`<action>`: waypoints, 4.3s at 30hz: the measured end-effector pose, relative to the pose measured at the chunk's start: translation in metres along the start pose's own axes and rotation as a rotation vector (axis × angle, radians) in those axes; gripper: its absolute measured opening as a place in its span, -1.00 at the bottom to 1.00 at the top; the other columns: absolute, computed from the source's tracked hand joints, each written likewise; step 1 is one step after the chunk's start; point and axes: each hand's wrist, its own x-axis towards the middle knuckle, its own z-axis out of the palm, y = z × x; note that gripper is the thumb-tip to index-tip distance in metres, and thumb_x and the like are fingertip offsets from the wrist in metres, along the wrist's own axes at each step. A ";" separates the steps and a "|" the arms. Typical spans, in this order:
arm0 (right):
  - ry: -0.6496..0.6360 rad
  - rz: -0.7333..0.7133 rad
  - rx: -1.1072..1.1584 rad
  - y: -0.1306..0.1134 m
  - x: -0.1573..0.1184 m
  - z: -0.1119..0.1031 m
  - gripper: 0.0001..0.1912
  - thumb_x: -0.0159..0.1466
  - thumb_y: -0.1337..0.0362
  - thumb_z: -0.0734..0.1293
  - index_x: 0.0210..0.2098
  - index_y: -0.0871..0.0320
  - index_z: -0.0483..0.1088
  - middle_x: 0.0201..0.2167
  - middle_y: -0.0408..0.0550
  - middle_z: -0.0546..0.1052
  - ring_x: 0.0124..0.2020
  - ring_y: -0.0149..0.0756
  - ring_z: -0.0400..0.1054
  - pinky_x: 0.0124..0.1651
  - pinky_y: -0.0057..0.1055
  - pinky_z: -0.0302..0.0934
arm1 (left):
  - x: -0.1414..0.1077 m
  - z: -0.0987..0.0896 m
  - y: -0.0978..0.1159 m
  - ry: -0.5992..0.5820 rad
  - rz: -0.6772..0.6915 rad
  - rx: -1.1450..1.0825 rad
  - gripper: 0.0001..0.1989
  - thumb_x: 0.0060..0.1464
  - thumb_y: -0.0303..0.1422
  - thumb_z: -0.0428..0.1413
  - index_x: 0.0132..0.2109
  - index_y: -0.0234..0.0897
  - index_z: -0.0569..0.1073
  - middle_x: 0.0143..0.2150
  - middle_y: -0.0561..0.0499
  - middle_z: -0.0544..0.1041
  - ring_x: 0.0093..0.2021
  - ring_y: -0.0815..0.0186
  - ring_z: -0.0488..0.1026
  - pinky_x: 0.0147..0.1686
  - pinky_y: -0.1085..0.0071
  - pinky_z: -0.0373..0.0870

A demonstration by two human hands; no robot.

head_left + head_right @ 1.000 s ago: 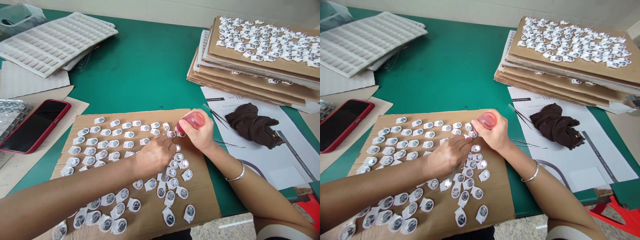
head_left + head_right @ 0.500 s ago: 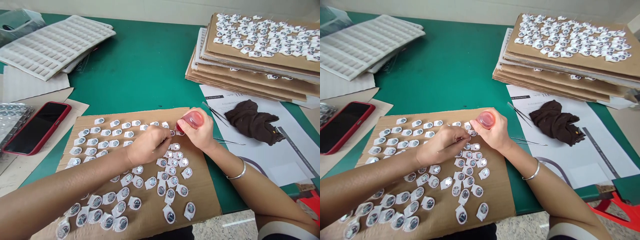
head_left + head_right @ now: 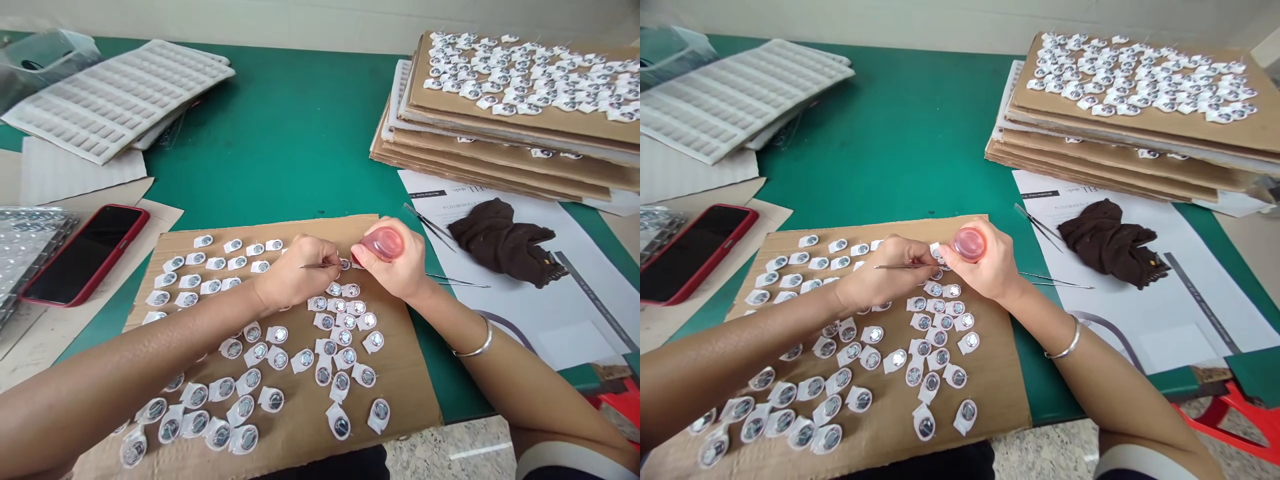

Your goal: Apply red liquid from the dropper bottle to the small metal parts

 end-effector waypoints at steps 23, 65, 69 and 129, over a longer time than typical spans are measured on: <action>0.027 -0.047 0.021 -0.001 -0.003 -0.001 -0.76 0.04 0.21 0.41 -0.43 0.12 0.25 -0.51 -0.15 0.43 -0.50 -0.37 0.31 -0.40 -0.33 0.27 | 0.000 0.000 -0.005 -0.013 -0.097 -0.089 -0.85 -0.02 -0.51 0.05 -0.48 -0.38 0.48 -0.54 0.05 0.47 -0.54 0.48 0.33 -0.58 0.57 0.20; 0.015 -0.009 0.078 -0.003 -0.004 -0.001 -0.79 0.05 0.26 0.42 -0.44 0.13 0.27 -0.52 -0.11 0.45 -0.49 -0.33 0.31 -0.40 -0.29 0.24 | 0.002 -0.001 -0.008 -0.006 -0.125 -0.120 -0.86 -0.06 -0.52 0.05 -0.49 -0.35 0.48 -0.55 0.08 0.45 -0.55 0.50 0.32 -0.57 0.56 0.20; 0.020 -0.009 0.090 -0.004 -0.004 -0.001 -0.80 0.05 0.26 0.41 -0.45 0.12 0.27 -0.53 -0.12 0.45 -0.50 -0.34 0.31 -0.41 -0.29 0.24 | 0.002 -0.002 -0.007 0.002 -0.133 -0.126 -0.87 -0.08 -0.53 0.05 -0.50 -0.36 0.47 -0.58 0.08 0.44 -0.58 0.51 0.29 -0.58 0.56 0.19; 0.059 -0.024 0.147 -0.003 -0.009 0.004 -0.81 0.05 0.26 0.42 -0.42 0.10 0.30 -0.49 -0.10 0.47 -0.45 -0.28 0.38 -0.38 -0.26 0.29 | 0.009 -0.002 -0.017 -0.029 -0.252 -0.277 -0.89 -0.14 -0.42 0.09 -0.45 -0.36 0.50 -0.52 -0.01 0.49 -0.54 0.43 0.36 -0.61 0.51 0.21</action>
